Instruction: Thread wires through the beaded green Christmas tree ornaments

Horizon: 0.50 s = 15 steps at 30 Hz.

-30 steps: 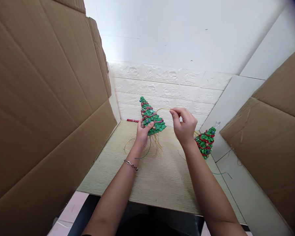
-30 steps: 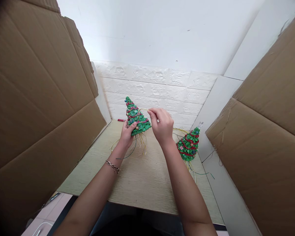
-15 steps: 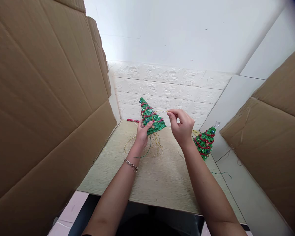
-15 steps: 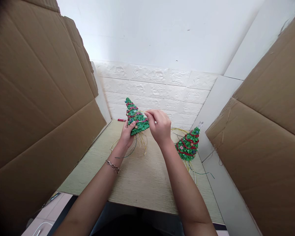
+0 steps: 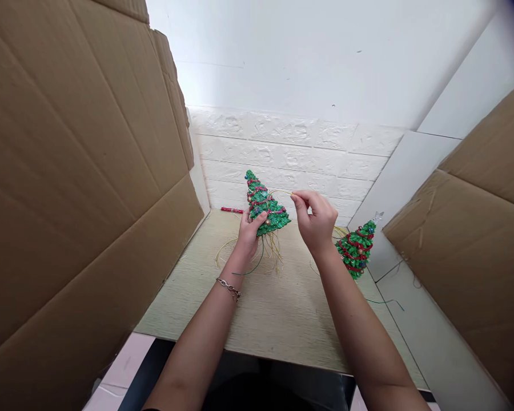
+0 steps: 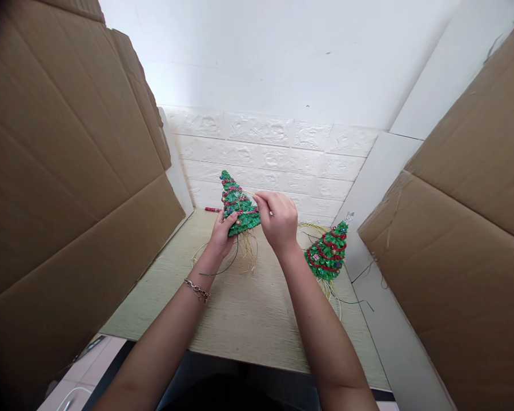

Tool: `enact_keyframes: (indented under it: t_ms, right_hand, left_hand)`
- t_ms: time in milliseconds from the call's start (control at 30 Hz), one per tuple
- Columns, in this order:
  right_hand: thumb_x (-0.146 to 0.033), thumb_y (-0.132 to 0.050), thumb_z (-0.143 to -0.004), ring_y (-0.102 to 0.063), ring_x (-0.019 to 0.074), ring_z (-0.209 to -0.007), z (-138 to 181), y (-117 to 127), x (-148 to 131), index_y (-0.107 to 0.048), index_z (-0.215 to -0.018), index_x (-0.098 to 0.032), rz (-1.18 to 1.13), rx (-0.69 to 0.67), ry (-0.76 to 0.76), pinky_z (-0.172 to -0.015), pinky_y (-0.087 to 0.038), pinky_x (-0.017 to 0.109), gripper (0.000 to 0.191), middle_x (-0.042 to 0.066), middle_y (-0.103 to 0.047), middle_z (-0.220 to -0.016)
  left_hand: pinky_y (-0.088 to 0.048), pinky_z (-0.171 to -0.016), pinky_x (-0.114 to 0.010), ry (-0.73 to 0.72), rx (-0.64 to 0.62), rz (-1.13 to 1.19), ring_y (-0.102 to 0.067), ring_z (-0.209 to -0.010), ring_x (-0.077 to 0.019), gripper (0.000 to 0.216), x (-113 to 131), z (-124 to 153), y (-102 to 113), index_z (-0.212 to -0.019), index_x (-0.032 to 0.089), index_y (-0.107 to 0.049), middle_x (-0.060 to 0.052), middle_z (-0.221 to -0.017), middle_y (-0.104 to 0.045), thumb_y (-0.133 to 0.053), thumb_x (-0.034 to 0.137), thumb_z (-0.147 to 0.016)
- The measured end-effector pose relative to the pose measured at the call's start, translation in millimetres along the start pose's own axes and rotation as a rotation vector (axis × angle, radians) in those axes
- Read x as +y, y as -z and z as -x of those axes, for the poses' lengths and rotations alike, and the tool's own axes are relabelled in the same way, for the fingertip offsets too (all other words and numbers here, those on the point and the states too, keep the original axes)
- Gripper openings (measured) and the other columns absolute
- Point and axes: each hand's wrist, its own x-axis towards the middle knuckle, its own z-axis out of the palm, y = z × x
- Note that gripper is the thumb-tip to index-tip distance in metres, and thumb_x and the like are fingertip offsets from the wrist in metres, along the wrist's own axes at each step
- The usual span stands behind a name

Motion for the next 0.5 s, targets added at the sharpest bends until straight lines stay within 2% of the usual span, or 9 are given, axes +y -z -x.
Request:
enact_keyframes:
  t_ms: [167,367,500]
  right_hand:
    - [-0.034,-0.045,-0.092,-0.06,0.0137,-0.067,0.8,-0.3,0.2,-0.064,-0.081,-0.021,0.018,0.006,0.018,-0.064,-0.044,0.027,0.026,0.003,-0.068,-0.075]
    - [-0.037,-0.042,-0.093,-0.06,0.015,-0.069,2.2,1.1,-0.2,-0.065,-0.082,-0.022,0.059,-0.113,-0.012,-0.068,-0.043,0.029,0.03,0.005,-0.068,-0.077]
    - [-0.037,-0.042,-0.092,-0.057,0.0135,-0.06,0.9,1.8,-2.9,-0.065,-0.08,-0.021,0.032,-0.152,-0.014,-0.063,-0.042,0.028,0.031,0.004,-0.066,-0.069]
  left_hand:
    - [-0.045,-0.069,-0.023,0.007,-0.004,0.01,-0.058,-0.068,-0.009,0.044,0.8,0.0,-0.3,-0.088,0.018,-0.057,0.001,-0.083,-0.065,-0.082,0.032,-0.054]
    - [-0.045,-0.071,-0.024,0.038,0.001,0.071,-0.058,-0.067,-0.0094,0.046,-0.1,-2.2,1.8,-0.092,0.02,-0.059,0.002,-0.08,-0.065,-0.082,0.032,-0.054]
    - [-0.045,-0.069,-0.024,0.041,-0.009,0.076,-0.057,-0.065,-0.0092,0.042,-1.9,-4.1,5.0,-0.093,0.02,-0.059,0.003,-0.075,-0.063,-0.079,0.034,-0.059]
